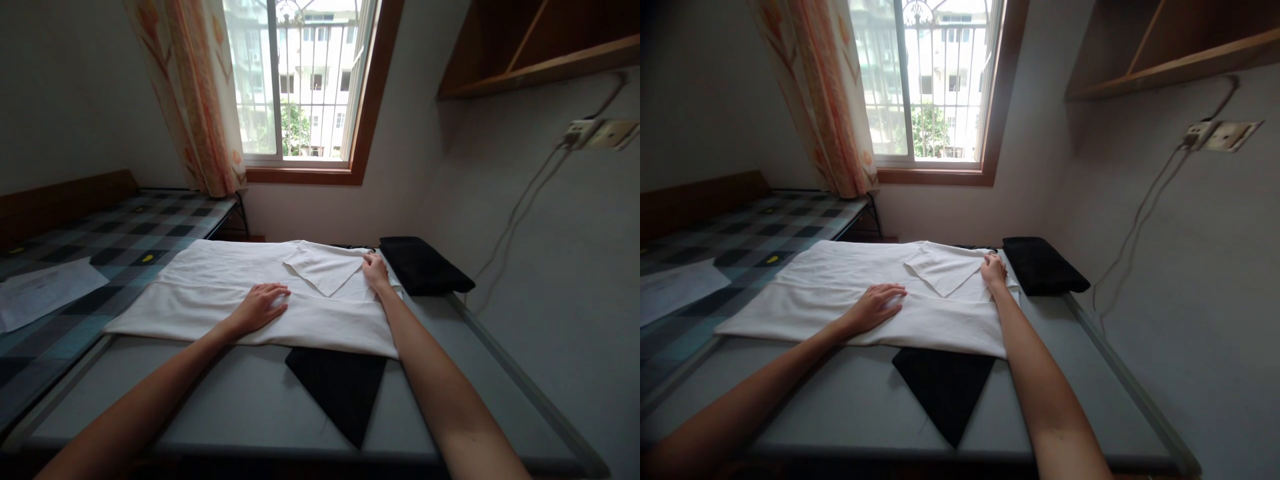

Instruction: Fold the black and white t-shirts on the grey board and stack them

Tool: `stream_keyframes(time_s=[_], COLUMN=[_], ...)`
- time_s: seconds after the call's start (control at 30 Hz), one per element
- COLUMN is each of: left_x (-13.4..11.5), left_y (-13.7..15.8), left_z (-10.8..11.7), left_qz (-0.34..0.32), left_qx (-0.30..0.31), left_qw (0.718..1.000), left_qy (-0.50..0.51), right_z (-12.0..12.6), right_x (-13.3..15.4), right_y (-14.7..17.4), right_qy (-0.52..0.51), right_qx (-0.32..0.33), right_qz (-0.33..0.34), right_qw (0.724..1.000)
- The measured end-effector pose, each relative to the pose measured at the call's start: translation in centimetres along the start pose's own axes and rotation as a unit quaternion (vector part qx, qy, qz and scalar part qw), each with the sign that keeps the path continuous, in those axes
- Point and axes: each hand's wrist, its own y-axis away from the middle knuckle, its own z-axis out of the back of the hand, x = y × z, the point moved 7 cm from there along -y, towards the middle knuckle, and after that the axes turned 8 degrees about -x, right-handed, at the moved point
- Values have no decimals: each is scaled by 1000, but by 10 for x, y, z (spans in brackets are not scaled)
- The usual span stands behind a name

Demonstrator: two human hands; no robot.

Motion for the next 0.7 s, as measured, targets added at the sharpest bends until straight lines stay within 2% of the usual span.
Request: stream_keyframes(time_s=[0.17, 0.37, 0.5, 0.6, 0.7], left_x=[-1, -1, -1, 0, 0], left_y=[0, 0, 0, 1, 1], left_z=[1, 1, 0, -1, -1], left_qz=[4, 3, -1, -1, 0], left_qx=[0, 3, 5, 4, 2], left_qw=[1000, 1000, 1000, 1000, 1000], left_qy=[1, -4, -2, -3, -4], right_z=[1, 1, 0, 3, 4], right_x=[6, 9, 19, 24, 17], right_y=[5, 12, 14, 11, 9], right_qy=[45, 109, 112, 95, 101], right_qx=[2, 43, 73, 58, 51], right_qz=[21, 21, 41, 56, 33], right_qw=[999, 993, 990, 992, 993])
